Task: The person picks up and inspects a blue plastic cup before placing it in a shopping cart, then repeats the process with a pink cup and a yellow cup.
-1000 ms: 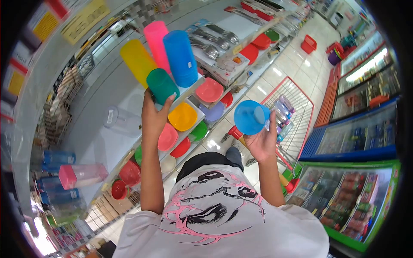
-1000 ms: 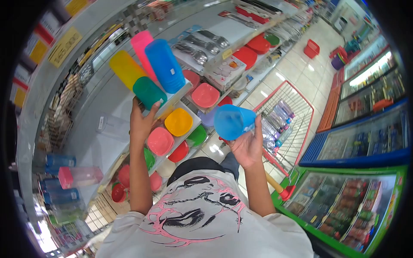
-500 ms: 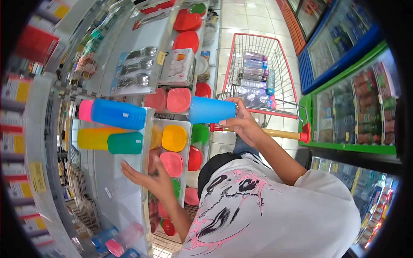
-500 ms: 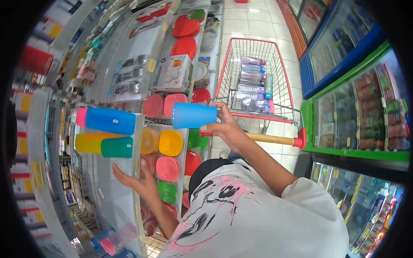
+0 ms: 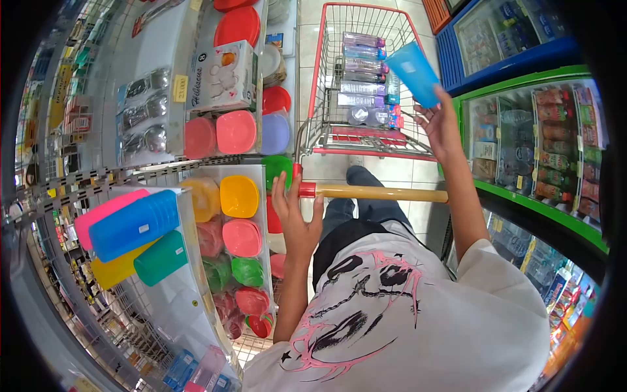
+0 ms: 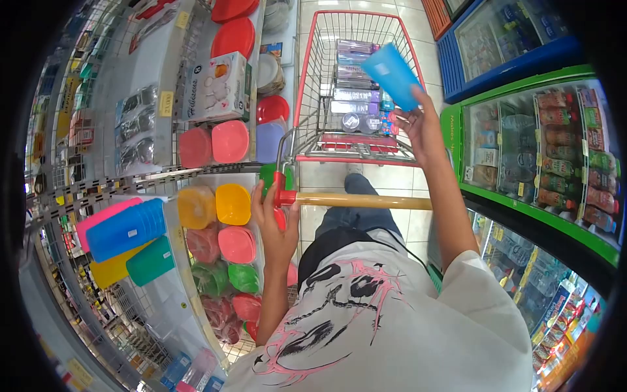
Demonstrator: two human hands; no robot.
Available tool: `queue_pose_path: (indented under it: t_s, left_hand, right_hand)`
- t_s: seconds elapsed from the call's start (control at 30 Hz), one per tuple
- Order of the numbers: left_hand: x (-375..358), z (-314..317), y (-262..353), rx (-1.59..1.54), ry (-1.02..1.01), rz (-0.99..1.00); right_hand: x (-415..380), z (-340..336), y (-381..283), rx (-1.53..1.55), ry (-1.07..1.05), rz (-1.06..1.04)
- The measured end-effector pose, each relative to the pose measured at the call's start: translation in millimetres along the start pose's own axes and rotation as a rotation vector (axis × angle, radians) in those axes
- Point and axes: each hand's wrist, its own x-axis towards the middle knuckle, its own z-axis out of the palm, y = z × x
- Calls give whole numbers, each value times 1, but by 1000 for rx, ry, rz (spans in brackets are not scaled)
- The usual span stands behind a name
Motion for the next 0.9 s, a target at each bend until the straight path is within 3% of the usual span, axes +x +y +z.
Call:
queue_pose_path:
  t_s: [0.03, 0.1, 0.17, 0.23, 0.27, 0.33, 0.43, 0.7, 0.8, 0.9]
  left_hand:
    - [10, 8, 4, 68, 20, 62]
    - [28, 29, 4, 92, 33, 64]
    - [40, 52, 0, 250, 117, 39]
    - [38, 71, -9, 371, 126, 61]
    - [36, 77, -11, 479, 150, 103]
    - [33, 80, -13, 483, 167, 73]
    - [35, 81, -18, 471, 220, 48]
    - [34, 82, -14, 473, 170, 3]
    - [34, 83, -15, 482, 179, 9]
    - [34, 83, -15, 491, 177, -2]
  right_hand:
    - [18, -1, 8, 2, 5, 12]
    - [57, 2, 24, -629, -54, -137]
    - [102, 7, 62, -934, -210, -220]
    - [149, 10, 124, -1137, -366, -467]
    - [162, 20, 142, -1135, -388, -437]
    - [176, 39, 173, -1477, -603, -375]
    - [191, 59, 202, -1673, -756, -260]
    - [225, 58, 279, -2140, -882, -459]
    - [232, 52, 306, -2222, -820, -618]
    - [239, 61, 311, -2194, -799, -611]
